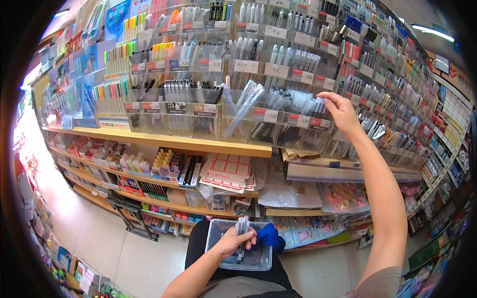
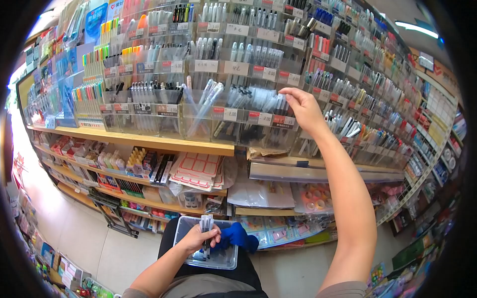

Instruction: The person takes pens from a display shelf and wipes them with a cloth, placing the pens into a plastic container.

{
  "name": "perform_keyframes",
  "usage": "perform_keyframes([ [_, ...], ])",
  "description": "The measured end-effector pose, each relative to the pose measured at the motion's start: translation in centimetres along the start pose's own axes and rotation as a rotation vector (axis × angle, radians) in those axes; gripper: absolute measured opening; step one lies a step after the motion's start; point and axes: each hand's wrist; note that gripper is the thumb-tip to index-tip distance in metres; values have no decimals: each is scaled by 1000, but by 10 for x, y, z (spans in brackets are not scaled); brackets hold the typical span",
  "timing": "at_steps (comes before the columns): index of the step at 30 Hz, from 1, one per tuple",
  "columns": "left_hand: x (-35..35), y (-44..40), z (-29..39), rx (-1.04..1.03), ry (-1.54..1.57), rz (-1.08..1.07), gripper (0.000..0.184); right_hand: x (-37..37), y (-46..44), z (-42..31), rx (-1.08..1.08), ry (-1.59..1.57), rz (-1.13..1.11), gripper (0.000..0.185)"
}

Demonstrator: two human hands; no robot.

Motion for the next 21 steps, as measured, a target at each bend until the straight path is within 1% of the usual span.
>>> perform_keyframes([
  [8,1,0,3,18,25,3,21,-6,-2,15,67,-89,25,18],
  [11,1,-1,3,19,17,1,22,-10,1,7,140,107,207,18],
  [14,-1,0,3,8,11,-15,22,-18,7,-18,407,540,453,14],
  [16,-1,-1,2,3,24,-29,23,-35,21,-41,425,481,389,10],
  [17,-1,-1,2,1,28,-38,24,-48,35,-54,317,329,255,8],
  [18,-2,0,3,3,35,-50,24,-65,50,-59,317,190,129,8],
  [19,-3,1,6,5,39,-63,24,-82,68,-70,236,90,-39,10],
  [20,-4,2,7,6,41,-76,25,-103,89,-61,326,118,-204,13],
  [21,-7,3,8,0,43,-95,23,-122,113,-63,134,-11,-418,19],
])
Point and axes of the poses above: each hand's wrist, its own y-axis away from the middle knuckle, its own x-axis out of the back of the hand, z = x × y, and after that the axes turned 9 degrees about x, right-handed
